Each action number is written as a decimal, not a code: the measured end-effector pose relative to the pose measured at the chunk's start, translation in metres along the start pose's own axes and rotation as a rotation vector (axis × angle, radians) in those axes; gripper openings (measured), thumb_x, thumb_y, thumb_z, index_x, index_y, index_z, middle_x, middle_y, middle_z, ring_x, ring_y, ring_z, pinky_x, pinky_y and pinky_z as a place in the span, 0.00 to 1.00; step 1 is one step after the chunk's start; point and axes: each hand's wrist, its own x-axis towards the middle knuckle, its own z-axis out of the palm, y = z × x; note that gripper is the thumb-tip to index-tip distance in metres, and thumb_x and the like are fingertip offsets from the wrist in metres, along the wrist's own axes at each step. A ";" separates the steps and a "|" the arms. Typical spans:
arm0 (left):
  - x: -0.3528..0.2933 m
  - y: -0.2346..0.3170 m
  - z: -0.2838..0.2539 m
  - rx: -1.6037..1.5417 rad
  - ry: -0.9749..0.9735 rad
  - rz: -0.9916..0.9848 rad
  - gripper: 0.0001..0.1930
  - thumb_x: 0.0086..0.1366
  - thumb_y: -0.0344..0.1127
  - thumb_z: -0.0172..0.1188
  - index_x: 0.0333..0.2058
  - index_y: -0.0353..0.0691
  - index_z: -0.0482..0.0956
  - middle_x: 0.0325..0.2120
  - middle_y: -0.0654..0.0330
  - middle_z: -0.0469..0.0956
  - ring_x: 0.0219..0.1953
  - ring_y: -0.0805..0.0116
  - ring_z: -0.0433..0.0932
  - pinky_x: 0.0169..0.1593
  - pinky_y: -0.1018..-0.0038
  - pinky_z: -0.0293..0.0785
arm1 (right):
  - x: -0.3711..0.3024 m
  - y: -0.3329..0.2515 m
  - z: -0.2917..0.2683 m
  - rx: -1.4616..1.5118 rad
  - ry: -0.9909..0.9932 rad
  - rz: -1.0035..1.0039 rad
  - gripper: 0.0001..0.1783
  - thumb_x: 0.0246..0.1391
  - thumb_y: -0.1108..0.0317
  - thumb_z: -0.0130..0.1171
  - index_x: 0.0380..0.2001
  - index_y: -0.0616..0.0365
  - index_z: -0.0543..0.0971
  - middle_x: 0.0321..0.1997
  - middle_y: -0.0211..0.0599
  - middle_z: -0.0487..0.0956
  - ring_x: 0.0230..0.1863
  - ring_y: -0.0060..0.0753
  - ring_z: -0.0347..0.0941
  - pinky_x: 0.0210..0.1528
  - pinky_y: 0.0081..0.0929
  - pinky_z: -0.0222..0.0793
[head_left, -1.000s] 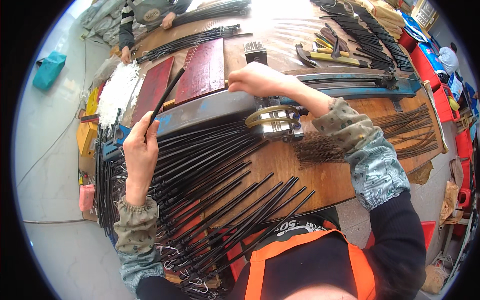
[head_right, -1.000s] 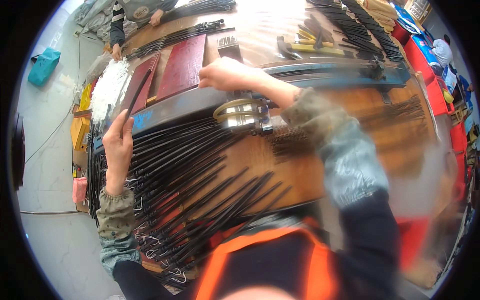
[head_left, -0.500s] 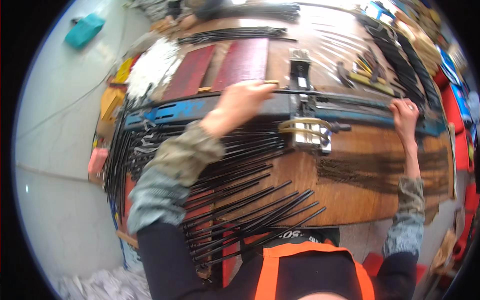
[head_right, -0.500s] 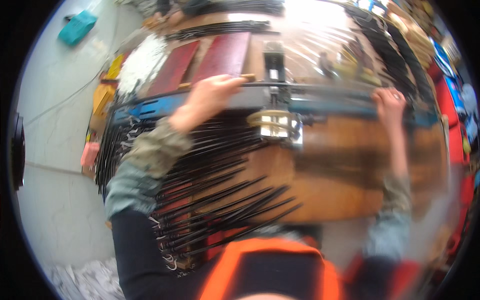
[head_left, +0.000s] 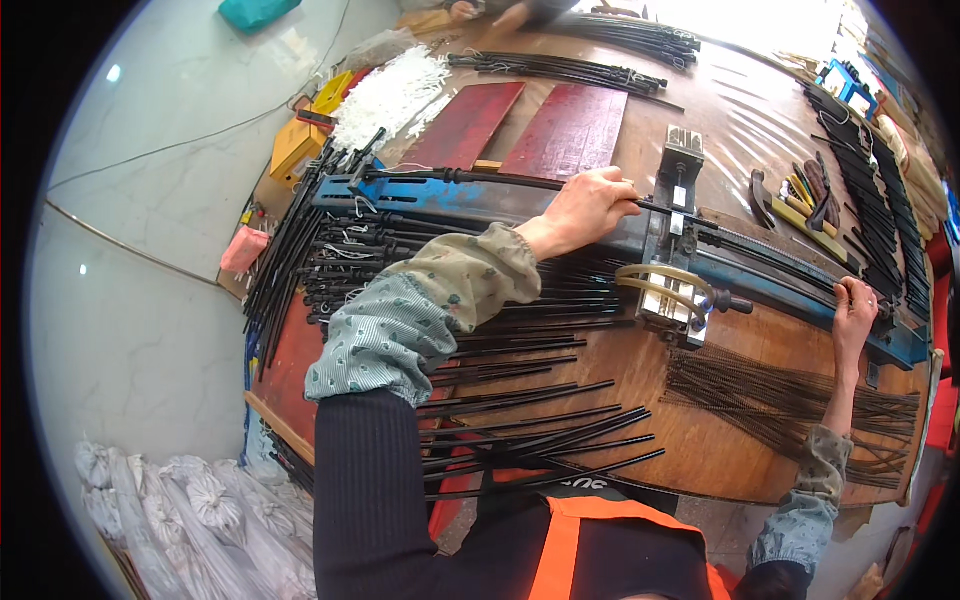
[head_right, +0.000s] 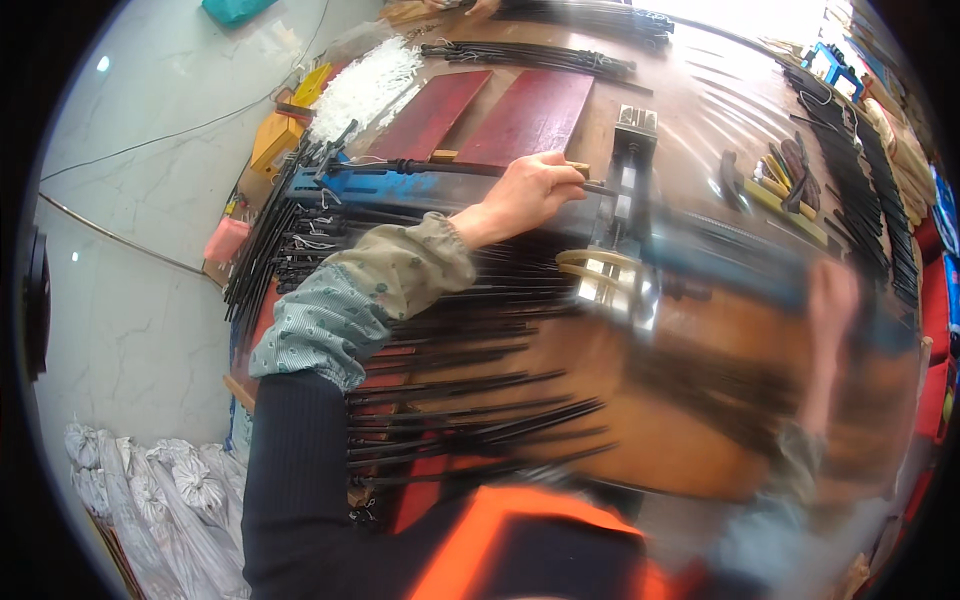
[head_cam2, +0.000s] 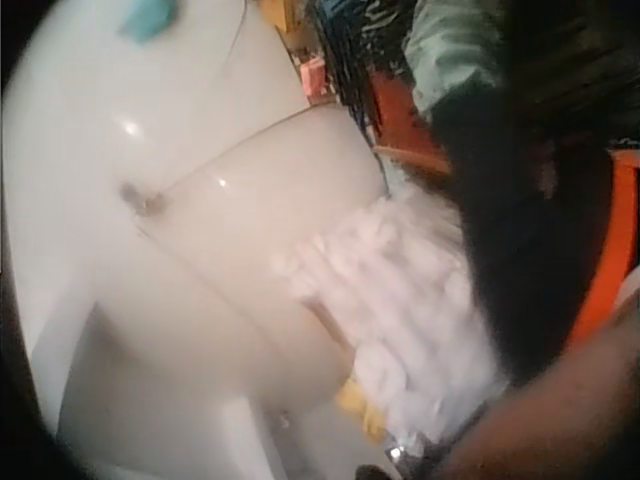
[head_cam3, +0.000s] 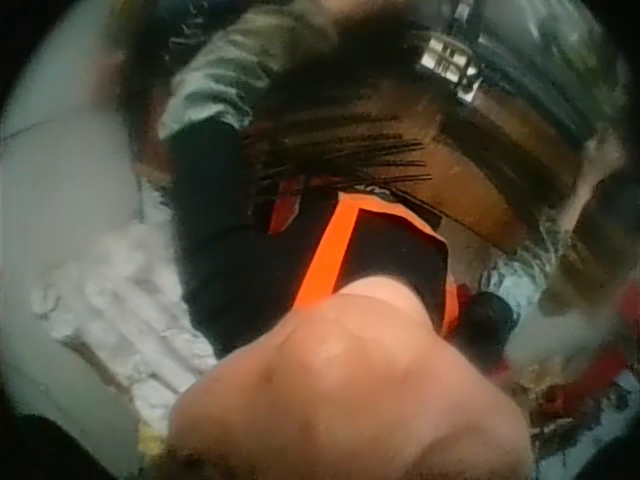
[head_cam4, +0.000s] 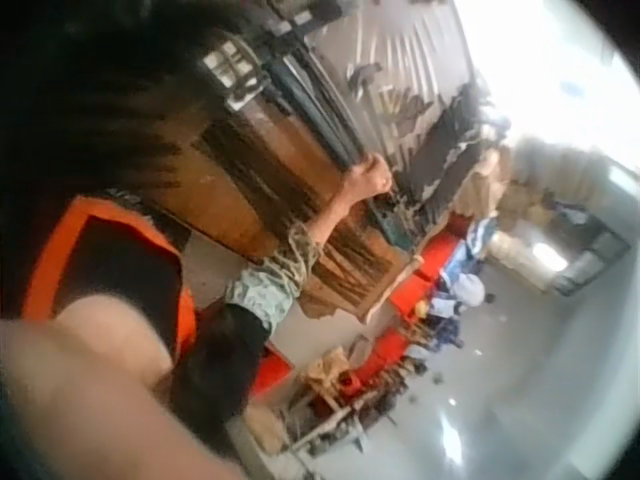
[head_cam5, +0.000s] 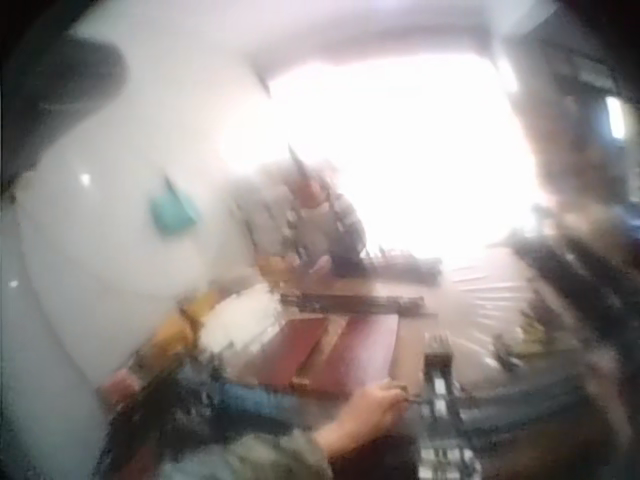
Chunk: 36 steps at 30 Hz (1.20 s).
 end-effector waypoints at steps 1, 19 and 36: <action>0.002 0.000 0.000 -0.027 0.011 -0.009 0.09 0.60 0.36 0.66 0.36 0.39 0.84 0.32 0.54 0.79 0.35 0.51 0.79 0.40 0.62 0.76 | -0.002 0.005 -0.001 -0.017 0.001 0.009 0.07 0.62 0.67 0.59 0.36 0.60 0.77 0.35 0.37 0.77 0.40 0.39 0.70 0.48 0.34 0.63; 0.021 0.011 0.002 0.359 -0.273 -0.123 0.13 0.70 0.47 0.52 0.37 0.45 0.77 0.27 0.48 0.81 0.33 0.44 0.81 0.35 0.52 0.76 | -0.034 -0.144 -0.029 0.154 -0.153 -0.097 0.18 0.53 0.71 0.65 0.48 0.57 0.81 0.41 0.33 0.83 0.49 0.37 0.75 0.54 0.32 0.61; 0.020 -0.013 0.015 0.392 -0.009 0.245 0.11 0.69 0.43 0.54 0.31 0.45 0.74 0.22 0.56 0.79 0.24 0.52 0.80 0.26 0.60 0.74 | -0.022 -0.196 -0.001 0.661 -0.544 0.333 0.18 0.49 0.66 0.70 0.41 0.61 0.76 0.35 0.37 0.77 0.38 0.35 0.74 0.41 0.30 0.69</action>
